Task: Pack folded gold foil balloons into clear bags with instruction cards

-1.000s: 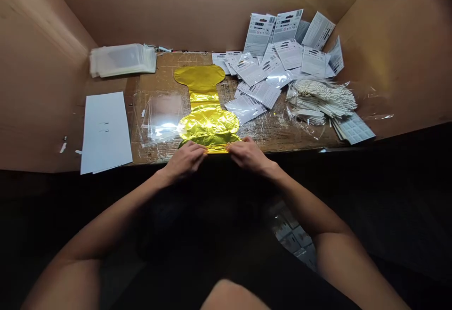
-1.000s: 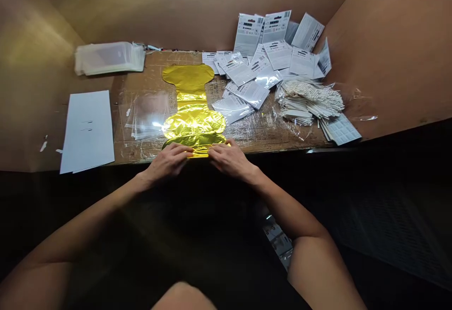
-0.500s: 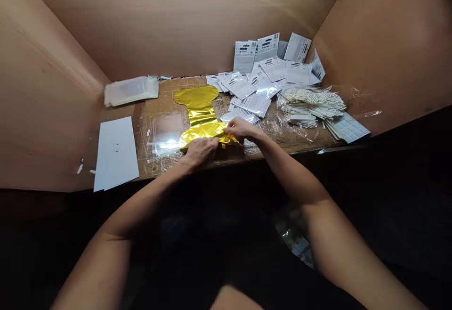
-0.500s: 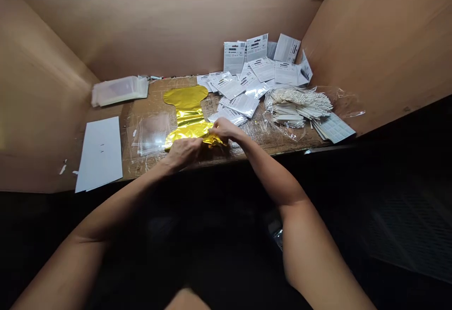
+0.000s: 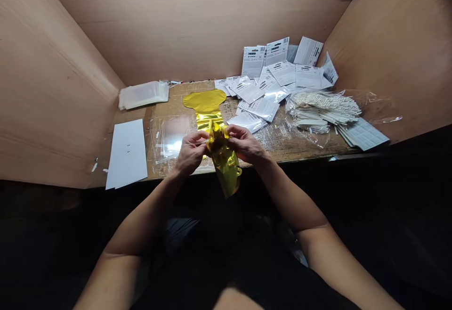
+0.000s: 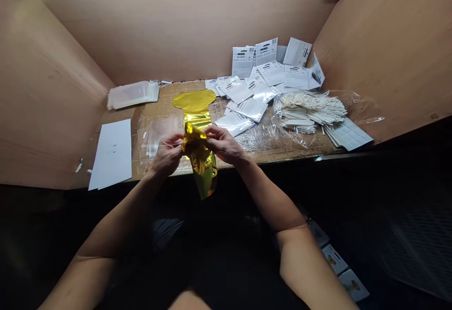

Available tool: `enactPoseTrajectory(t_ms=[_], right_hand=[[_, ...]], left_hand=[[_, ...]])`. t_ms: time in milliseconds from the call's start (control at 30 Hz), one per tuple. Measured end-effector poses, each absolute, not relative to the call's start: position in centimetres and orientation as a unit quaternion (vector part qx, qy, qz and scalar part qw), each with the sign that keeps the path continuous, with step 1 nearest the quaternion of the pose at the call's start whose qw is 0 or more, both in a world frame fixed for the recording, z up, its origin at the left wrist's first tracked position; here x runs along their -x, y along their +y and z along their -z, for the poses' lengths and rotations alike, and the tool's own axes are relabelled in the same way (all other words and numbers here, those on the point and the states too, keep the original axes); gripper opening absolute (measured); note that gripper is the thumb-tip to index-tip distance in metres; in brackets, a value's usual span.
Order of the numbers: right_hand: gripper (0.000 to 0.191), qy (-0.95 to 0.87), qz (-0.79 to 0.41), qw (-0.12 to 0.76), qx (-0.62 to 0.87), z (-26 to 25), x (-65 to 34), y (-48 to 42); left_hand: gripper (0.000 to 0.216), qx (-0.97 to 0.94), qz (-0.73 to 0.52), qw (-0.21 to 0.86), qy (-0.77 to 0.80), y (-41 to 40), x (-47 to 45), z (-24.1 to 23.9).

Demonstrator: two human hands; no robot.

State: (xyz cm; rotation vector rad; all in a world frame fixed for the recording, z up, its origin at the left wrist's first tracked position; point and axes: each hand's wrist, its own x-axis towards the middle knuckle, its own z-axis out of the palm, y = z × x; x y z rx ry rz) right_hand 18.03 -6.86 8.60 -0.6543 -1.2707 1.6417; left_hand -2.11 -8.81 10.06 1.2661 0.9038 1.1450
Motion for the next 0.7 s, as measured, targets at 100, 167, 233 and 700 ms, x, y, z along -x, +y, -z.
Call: enactPoseTrajectory(t_ms=[100,167,233,700], right_hand=[[0.025,-0.526,-0.639,0.491,0.271,-8.0,-18.0,-6.5],[0.024,-0.541,-0.616,0.495,0.287,-7.6,-17.8,-6.1],[0.02,-0.534,-0.609,0.49,0.321,-7.4,-17.7,-5.9],[0.035,-0.53,-0.672,0.395,0.333,-5.3,-17.4,-8.7]], left_hand=[[0.019,-0.563,-0.445,0.594,0.364,-9.0,3.0,-10.1],[0.023,-0.581,-0.399,0.61,0.362,-9.5,3.2,-9.9],[0.029,-0.608,-0.4,0.571,0.38,-10.2,3.1,-9.4],[0.033,-0.533,-0.45,0.594,0.4,-11.9,3.6,-7.0]])
